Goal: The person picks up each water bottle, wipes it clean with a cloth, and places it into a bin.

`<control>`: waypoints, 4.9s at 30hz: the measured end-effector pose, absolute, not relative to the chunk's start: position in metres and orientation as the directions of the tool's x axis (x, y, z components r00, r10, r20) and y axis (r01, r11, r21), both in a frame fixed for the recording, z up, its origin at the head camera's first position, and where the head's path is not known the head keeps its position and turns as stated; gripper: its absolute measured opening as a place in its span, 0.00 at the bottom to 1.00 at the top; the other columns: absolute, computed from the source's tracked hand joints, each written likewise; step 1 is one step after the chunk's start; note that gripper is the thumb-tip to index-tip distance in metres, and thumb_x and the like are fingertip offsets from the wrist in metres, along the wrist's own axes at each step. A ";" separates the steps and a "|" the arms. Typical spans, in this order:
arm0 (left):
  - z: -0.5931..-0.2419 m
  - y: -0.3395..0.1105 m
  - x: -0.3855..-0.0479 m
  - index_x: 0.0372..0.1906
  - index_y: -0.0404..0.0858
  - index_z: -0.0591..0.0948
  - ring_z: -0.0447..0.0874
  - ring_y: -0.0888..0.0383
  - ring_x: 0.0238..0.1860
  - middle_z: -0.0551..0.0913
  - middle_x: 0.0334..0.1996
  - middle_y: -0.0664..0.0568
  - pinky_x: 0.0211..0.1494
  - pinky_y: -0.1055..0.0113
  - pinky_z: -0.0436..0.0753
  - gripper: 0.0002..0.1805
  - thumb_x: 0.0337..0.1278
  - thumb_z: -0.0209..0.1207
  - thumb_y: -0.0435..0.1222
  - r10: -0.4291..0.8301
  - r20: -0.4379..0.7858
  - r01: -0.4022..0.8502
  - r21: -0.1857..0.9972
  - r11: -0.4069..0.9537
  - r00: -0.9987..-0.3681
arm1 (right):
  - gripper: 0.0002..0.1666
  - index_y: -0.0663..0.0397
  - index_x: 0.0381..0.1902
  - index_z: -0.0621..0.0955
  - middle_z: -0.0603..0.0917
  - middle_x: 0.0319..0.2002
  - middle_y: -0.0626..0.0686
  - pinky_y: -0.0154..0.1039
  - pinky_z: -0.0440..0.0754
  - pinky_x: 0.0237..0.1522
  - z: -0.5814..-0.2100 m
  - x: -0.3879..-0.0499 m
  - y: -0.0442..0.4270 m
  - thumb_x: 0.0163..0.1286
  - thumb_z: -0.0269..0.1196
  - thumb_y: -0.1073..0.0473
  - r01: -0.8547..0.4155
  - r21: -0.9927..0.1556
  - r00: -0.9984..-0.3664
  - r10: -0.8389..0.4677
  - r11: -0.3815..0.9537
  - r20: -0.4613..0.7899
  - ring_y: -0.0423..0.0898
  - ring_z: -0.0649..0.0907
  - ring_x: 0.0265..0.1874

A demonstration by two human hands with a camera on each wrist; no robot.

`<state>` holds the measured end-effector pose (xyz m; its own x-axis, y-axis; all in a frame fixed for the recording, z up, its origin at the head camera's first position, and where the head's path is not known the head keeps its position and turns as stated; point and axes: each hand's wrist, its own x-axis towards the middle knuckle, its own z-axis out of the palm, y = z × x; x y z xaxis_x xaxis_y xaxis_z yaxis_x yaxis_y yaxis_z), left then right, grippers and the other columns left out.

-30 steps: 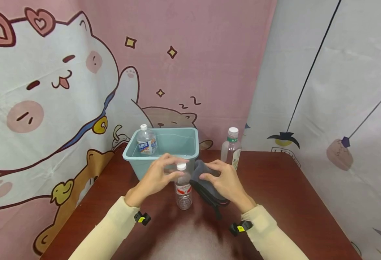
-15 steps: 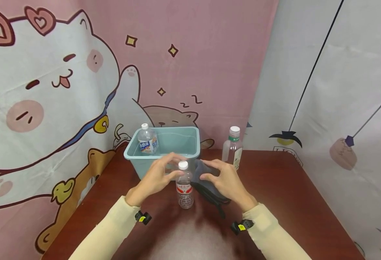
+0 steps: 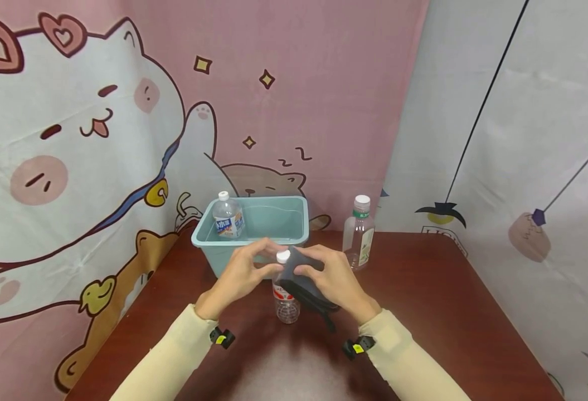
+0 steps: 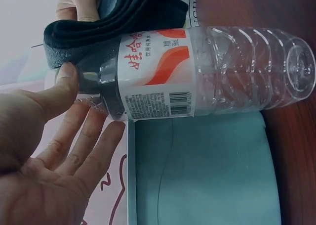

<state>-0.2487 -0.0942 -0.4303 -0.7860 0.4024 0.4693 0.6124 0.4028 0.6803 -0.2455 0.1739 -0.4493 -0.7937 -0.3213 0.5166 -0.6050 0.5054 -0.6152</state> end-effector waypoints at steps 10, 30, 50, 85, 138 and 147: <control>-0.433 -0.094 -0.250 0.65 0.51 0.91 0.99 0.54 0.56 0.98 0.54 0.54 0.60 0.50 0.98 0.23 0.70 0.82 0.38 0.410 0.464 0.613 0.676 0.409 -0.785 | 0.30 0.50 0.69 0.93 0.96 0.58 0.49 0.50 0.97 0.59 -0.464 -0.244 0.177 0.69 0.85 0.59 -0.609 -0.582 -0.792 -0.365 0.539 0.489 0.52 0.96 0.60; -0.425 -0.097 -0.250 0.66 0.53 0.90 1.00 0.53 0.55 0.98 0.51 0.54 0.52 0.61 0.94 0.23 0.70 0.82 0.41 0.433 0.461 0.631 0.616 0.472 -0.775 | 0.21 0.60 0.58 0.96 0.96 0.51 0.54 0.43 0.98 0.51 -0.534 -0.253 0.184 0.69 0.86 0.61 -0.649 -0.443 -0.753 -0.603 0.618 0.263 0.48 0.97 0.49; -0.427 -0.097 -0.248 0.65 0.54 0.89 0.99 0.55 0.53 0.98 0.52 0.56 0.52 0.62 0.93 0.23 0.70 0.82 0.41 0.423 0.472 0.633 0.619 0.466 -0.773 | 0.26 0.54 0.62 0.96 0.99 0.55 0.49 0.50 0.96 0.60 -0.527 -0.248 0.185 0.66 0.88 0.59 -0.550 -0.574 -0.834 -0.433 0.607 0.341 0.48 0.97 0.55; -0.420 -0.100 -0.247 0.64 0.48 0.91 0.96 0.58 0.50 0.98 0.52 0.54 0.57 0.65 0.94 0.21 0.71 0.81 0.36 0.475 0.421 0.627 0.622 0.470 -0.773 | 0.28 0.54 0.66 0.94 0.96 0.58 0.50 0.43 0.97 0.55 -0.455 -0.239 0.168 0.69 0.86 0.58 -0.601 -0.583 -0.796 -0.351 0.547 0.492 0.50 0.97 0.56; -0.418 -0.099 -0.245 0.63 0.49 0.88 0.96 0.55 0.50 0.96 0.50 0.53 0.56 0.60 0.95 0.20 0.72 0.81 0.38 0.478 0.438 0.646 0.577 0.499 -0.761 | 0.26 0.55 0.60 0.96 0.98 0.56 0.51 0.53 0.96 0.60 -0.526 -0.249 0.181 0.64 0.88 0.62 -0.527 -0.596 -0.849 -0.411 0.606 0.332 0.50 0.97 0.56; -0.419 -0.101 -0.245 0.63 0.49 0.89 0.96 0.56 0.50 0.97 0.50 0.54 0.57 0.62 0.94 0.20 0.72 0.81 0.38 0.476 0.434 0.642 0.581 0.501 -0.765 | 0.27 0.52 0.63 0.95 0.98 0.55 0.48 0.44 0.96 0.59 -0.492 -0.242 0.177 0.66 0.88 0.63 -0.551 -0.641 -0.834 -0.325 0.534 0.446 0.46 0.97 0.53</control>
<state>-0.2446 -0.1015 -0.4190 -0.7648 0.4762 0.4340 0.6415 0.5007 0.5812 -0.2422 0.1765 -0.4921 -0.8337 -0.3255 0.4461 -0.5514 0.5336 -0.6413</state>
